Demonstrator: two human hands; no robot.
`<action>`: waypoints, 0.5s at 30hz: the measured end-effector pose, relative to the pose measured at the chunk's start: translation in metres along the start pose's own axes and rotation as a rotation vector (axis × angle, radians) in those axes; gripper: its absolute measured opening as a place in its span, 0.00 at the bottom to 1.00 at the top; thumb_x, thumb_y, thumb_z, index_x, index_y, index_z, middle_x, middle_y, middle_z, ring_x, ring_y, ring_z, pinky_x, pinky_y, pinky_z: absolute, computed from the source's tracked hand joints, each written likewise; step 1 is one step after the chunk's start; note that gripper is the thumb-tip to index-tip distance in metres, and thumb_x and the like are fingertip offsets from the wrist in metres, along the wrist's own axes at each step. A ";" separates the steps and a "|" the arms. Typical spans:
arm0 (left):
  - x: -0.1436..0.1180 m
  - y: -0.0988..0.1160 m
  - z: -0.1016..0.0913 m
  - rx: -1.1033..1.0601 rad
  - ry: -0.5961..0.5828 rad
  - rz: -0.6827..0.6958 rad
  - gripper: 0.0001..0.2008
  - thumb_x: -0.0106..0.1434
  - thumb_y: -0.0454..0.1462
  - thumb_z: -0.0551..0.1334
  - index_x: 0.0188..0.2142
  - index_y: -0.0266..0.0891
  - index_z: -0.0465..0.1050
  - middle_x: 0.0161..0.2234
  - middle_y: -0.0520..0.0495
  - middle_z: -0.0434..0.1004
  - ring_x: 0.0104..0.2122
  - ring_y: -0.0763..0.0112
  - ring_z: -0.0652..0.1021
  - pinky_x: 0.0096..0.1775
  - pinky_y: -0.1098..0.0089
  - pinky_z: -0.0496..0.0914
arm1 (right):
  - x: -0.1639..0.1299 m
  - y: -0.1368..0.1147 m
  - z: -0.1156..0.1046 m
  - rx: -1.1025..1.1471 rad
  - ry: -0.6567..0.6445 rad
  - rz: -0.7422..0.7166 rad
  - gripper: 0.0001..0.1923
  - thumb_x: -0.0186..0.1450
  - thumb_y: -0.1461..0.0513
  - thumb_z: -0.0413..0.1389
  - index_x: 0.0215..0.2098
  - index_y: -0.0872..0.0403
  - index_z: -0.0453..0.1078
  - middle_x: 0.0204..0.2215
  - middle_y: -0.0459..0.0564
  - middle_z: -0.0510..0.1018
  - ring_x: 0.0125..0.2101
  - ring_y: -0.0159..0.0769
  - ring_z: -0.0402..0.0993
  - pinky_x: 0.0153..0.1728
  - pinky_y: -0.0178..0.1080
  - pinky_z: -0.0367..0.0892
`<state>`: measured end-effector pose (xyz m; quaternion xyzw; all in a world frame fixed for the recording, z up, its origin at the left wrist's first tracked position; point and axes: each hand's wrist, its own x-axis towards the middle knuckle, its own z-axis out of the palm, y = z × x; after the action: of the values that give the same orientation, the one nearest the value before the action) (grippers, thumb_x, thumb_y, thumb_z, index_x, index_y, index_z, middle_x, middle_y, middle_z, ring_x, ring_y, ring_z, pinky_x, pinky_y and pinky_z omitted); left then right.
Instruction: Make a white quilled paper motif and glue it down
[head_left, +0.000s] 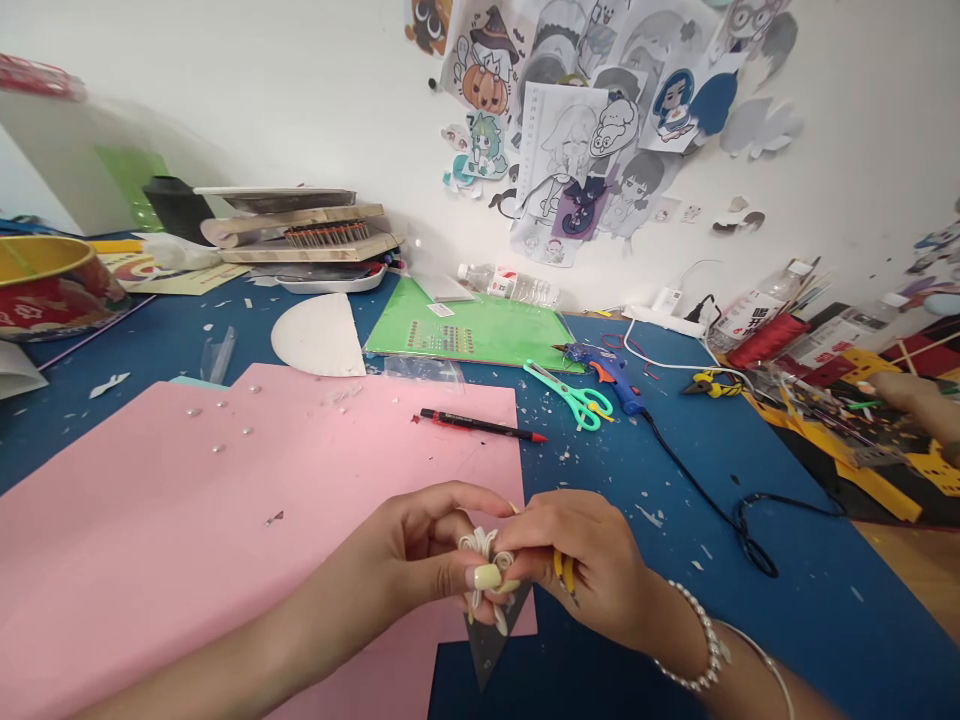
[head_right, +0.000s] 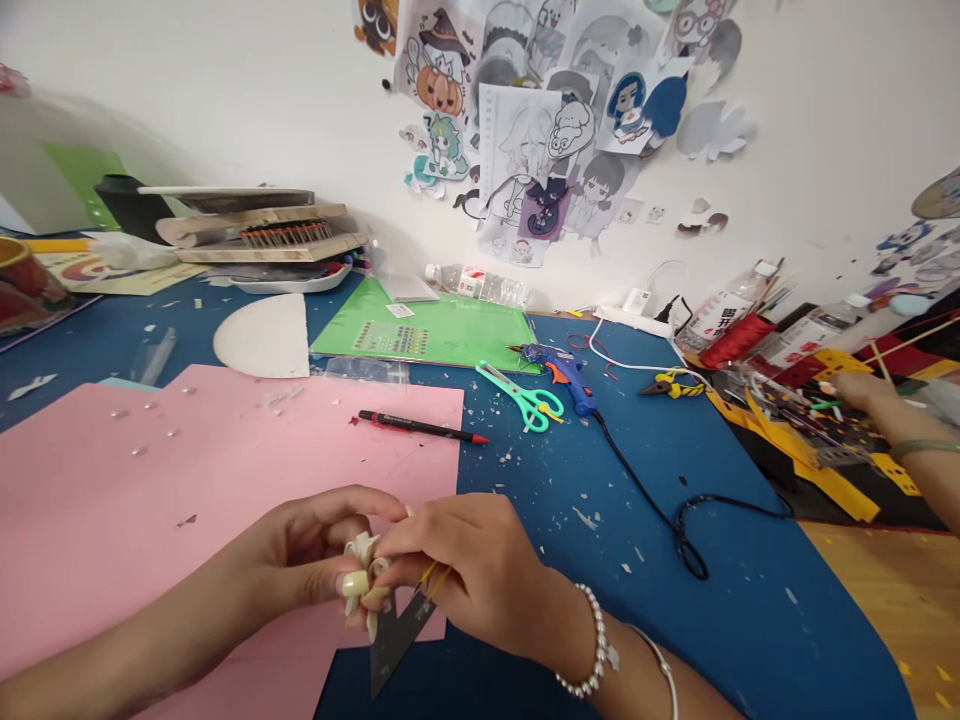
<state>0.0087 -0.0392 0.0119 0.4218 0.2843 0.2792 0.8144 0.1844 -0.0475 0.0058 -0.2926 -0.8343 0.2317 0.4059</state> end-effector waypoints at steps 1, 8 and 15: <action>0.000 0.000 0.000 -0.008 -0.019 0.001 0.11 0.52 0.31 0.62 0.37 0.39 0.68 0.23 0.55 0.74 0.23 0.76 0.74 0.30 0.74 0.68 | 0.000 0.000 0.000 -0.002 -0.001 0.000 0.07 0.62 0.58 0.47 0.32 0.53 0.64 0.22 0.44 0.74 0.22 0.24 0.67 0.25 0.27 0.60; 0.002 -0.003 -0.001 -0.062 -0.139 -0.049 0.15 0.52 0.30 0.62 0.40 0.39 0.64 0.22 0.55 0.74 0.22 0.74 0.75 0.29 0.71 0.69 | -0.004 0.004 0.000 0.080 -0.025 0.013 0.07 0.58 0.57 0.53 0.28 0.52 0.64 0.19 0.41 0.71 0.20 0.23 0.65 0.23 0.26 0.59; 0.001 -0.002 0.004 -0.029 -0.168 -0.060 0.14 0.55 0.34 0.60 0.40 0.37 0.59 0.26 0.50 0.74 0.24 0.73 0.74 0.28 0.71 0.67 | -0.002 0.006 -0.005 0.171 -0.191 0.129 0.13 0.58 0.54 0.51 0.39 0.52 0.63 0.28 0.44 0.73 0.25 0.25 0.69 0.27 0.26 0.61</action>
<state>0.0122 -0.0417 0.0117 0.4232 0.2236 0.2223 0.8494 0.1912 -0.0442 0.0041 -0.2864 -0.8259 0.3544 0.3322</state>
